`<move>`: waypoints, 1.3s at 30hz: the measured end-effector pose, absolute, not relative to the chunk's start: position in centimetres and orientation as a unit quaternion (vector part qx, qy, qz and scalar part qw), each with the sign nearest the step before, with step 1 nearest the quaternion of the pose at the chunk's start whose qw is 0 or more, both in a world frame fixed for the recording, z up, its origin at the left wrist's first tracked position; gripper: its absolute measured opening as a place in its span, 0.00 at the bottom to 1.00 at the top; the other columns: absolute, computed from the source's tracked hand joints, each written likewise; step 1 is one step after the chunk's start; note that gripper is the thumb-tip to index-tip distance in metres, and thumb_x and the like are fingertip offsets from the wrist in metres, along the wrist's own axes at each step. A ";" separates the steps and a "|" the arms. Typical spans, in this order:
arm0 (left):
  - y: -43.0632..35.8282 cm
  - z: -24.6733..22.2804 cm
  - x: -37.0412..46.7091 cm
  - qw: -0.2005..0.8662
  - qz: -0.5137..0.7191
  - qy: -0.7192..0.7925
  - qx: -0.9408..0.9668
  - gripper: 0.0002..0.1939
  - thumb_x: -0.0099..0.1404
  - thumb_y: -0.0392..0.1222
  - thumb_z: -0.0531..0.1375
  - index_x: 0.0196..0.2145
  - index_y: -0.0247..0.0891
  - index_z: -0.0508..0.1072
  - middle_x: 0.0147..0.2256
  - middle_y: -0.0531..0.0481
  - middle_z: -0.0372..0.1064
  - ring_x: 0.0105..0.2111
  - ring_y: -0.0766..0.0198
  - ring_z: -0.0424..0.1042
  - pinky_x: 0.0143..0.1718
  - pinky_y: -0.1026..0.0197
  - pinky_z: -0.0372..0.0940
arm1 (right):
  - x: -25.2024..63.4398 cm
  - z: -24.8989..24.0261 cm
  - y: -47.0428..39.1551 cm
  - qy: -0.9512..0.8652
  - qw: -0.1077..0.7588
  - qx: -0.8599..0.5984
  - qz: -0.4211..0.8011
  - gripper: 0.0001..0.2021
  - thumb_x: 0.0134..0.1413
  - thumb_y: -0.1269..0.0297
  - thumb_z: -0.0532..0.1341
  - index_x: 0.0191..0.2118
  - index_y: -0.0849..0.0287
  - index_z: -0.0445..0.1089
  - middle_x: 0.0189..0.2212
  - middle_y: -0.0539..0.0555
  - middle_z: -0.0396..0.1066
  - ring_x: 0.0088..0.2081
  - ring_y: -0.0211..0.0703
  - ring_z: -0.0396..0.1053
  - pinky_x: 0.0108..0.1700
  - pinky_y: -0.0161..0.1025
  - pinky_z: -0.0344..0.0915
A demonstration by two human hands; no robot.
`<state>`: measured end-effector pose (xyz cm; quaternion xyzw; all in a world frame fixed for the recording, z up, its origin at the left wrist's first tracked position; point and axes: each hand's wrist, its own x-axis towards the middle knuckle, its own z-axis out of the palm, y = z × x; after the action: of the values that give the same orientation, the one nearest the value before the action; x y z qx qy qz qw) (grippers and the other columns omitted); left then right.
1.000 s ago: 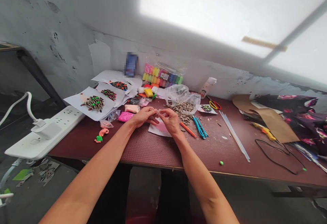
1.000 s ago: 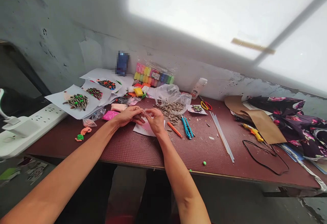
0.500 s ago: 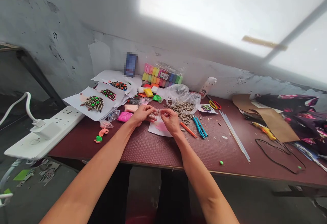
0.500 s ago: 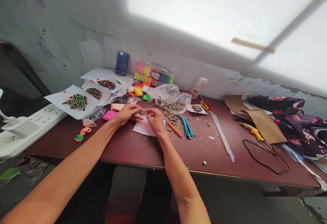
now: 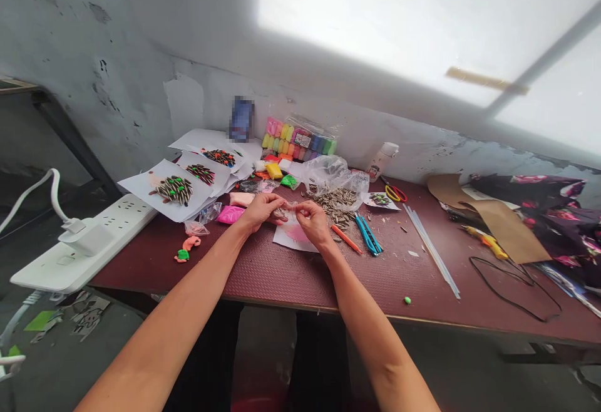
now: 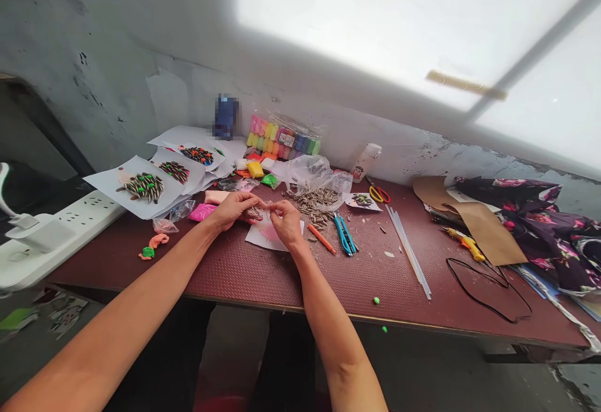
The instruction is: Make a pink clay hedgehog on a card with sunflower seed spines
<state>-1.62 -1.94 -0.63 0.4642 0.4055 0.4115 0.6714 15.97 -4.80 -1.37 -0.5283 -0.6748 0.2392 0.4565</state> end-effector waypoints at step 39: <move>-2.6 -0.1 -1.1 0.677 0.383 0.396 0.488 0.16 0.61 0.49 0.68 0.30 0.32 0.71 0.25 0.53 0.73 0.21 0.64 0.76 0.20 0.66 0.70 | 15.8 -1.6 -5.5 -0.759 0.414 -0.497 0.066 0.04 0.60 0.62 0.66 0.36 0.53 0.79 0.33 0.52 0.72 0.38 0.43 0.68 0.43 0.40 0.63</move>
<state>-1.08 -2.59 -0.08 0.4876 0.3957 0.3833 0.6773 15.76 -5.54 -1.63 -0.4971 -0.7594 0.0661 0.4144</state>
